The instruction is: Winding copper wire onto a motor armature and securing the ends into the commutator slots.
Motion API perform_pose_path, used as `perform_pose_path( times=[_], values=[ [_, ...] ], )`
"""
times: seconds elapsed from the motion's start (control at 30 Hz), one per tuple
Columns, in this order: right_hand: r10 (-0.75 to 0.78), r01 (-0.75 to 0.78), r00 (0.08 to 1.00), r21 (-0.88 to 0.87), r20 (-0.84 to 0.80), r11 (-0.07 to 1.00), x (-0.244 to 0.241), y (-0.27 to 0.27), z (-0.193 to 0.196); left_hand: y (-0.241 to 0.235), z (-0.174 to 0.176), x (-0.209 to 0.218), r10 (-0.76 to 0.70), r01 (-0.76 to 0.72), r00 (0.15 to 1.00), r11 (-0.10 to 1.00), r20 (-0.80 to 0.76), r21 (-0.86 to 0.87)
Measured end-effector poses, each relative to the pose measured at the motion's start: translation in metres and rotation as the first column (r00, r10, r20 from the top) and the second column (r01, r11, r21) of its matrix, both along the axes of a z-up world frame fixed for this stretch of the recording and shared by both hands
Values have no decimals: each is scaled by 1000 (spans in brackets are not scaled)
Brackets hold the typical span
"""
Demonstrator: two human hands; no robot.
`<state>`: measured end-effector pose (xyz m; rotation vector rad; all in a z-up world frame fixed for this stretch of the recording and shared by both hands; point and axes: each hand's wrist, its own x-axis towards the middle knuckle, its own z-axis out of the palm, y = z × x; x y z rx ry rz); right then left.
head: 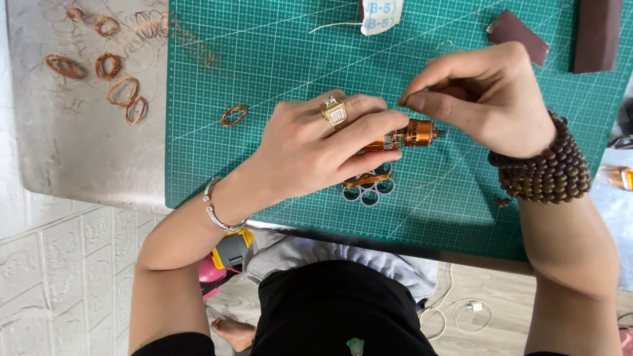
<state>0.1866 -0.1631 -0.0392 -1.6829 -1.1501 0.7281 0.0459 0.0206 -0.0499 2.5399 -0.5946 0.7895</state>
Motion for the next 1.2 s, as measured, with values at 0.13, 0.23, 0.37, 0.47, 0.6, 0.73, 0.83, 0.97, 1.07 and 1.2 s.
perform_pose_path(
  times=[0.13,0.23,0.37,0.47,0.6,0.73,0.83,0.97,1.07,1.2],
  values=[
    [-21,16,999,97,44,995,-2,0,4,0,2,-1,9,-9,1000,1000,-6,3],
    [13,-25,998,193,65,981,-3,0,8,-1,0,-1,-42,42,997,999,-62,-10],
    [0,-28,991,212,133,977,-9,0,11,-4,-3,-2,-38,41,998,998,-59,56],
    [-6,-24,990,210,143,977,-11,0,13,-5,-2,-2,-22,23,1000,994,-8,107],
    [8,-28,995,187,104,982,-10,2,11,-5,-1,-3,-6,-3,998,992,65,128],
    [10,-22,998,173,68,985,-9,1,4,-3,3,-3,6,-22,994,990,114,141],
    [-2,-2,1000,154,23,988,-10,0,-1,-1,5,-3,14,-31,991,992,134,120],
    [-25,36,997,150,-74,988,-10,-3,-11,1,7,-3,45,-67,986,988,159,139],
    [-30,49,992,152,-126,987,-12,-6,-22,2,7,-3,75,-100,981,985,177,137],
    [-15,52,985,211,-173,976,-15,-10,-37,4,1,-2,99,-121,983,983,157,137]
  ],
)
